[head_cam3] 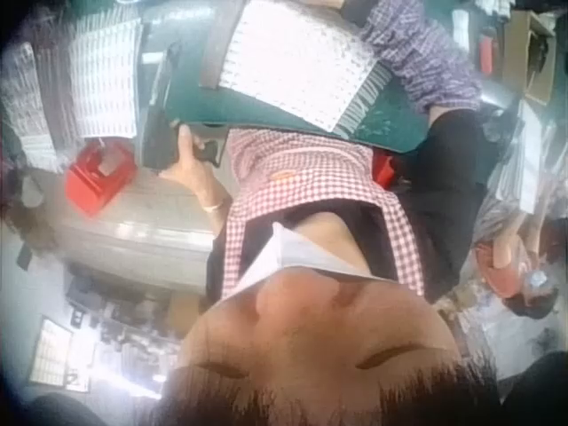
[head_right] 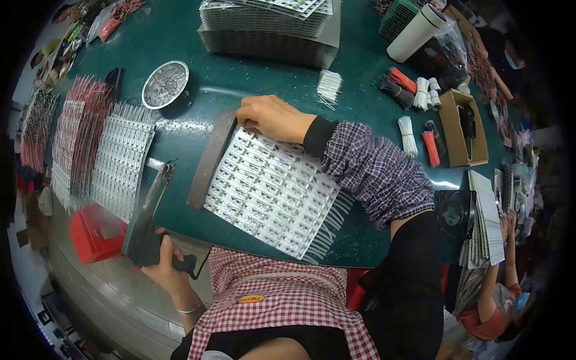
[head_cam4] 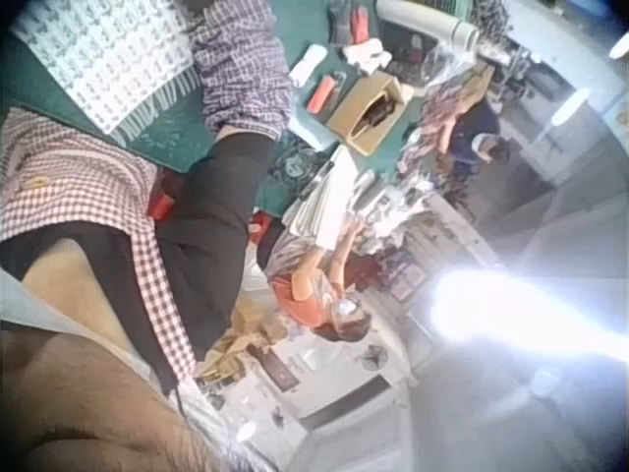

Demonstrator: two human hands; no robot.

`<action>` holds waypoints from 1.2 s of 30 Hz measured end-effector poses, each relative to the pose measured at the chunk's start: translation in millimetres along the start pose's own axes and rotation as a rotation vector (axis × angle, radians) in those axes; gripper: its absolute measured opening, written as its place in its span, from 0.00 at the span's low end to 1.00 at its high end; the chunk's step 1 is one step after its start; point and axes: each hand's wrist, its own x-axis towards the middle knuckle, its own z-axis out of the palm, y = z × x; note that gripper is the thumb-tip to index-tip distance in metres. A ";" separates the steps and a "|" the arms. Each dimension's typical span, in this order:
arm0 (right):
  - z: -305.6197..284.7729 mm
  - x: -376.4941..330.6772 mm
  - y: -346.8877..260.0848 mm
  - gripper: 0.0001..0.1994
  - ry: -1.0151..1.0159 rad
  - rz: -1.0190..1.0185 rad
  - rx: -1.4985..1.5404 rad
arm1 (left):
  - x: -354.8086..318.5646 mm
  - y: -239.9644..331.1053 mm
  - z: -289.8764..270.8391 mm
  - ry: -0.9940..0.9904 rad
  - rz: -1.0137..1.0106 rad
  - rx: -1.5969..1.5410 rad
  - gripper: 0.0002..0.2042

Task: The person inserts small wires into the edges of circuit boards and solders them using a handheld soldering gun, picking up additional wires and new boards from stacks on the workbench.

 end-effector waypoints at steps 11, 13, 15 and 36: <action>-8.1 -5.5 -5.8 0.03 -0.133 -0.127 -0.357 | 2.5 -4.9 -0.7 -0.006 -0.002 0.037 0.19; -6.2 -4.4 -7.9 0.03 -0.119 -0.179 -0.395 | 2.7 -6.2 -2.1 -0.006 0.003 0.035 0.19; -6.5 -3.0 -9.8 0.03 -0.131 -0.203 -0.440 | 2.6 -7.0 -2.7 -0.003 0.001 0.041 0.19; -1.7 0.2 -30.5 0.03 -0.263 -0.289 -0.559 | 2.3 -7.8 -0.3 0.000 0.024 0.030 0.17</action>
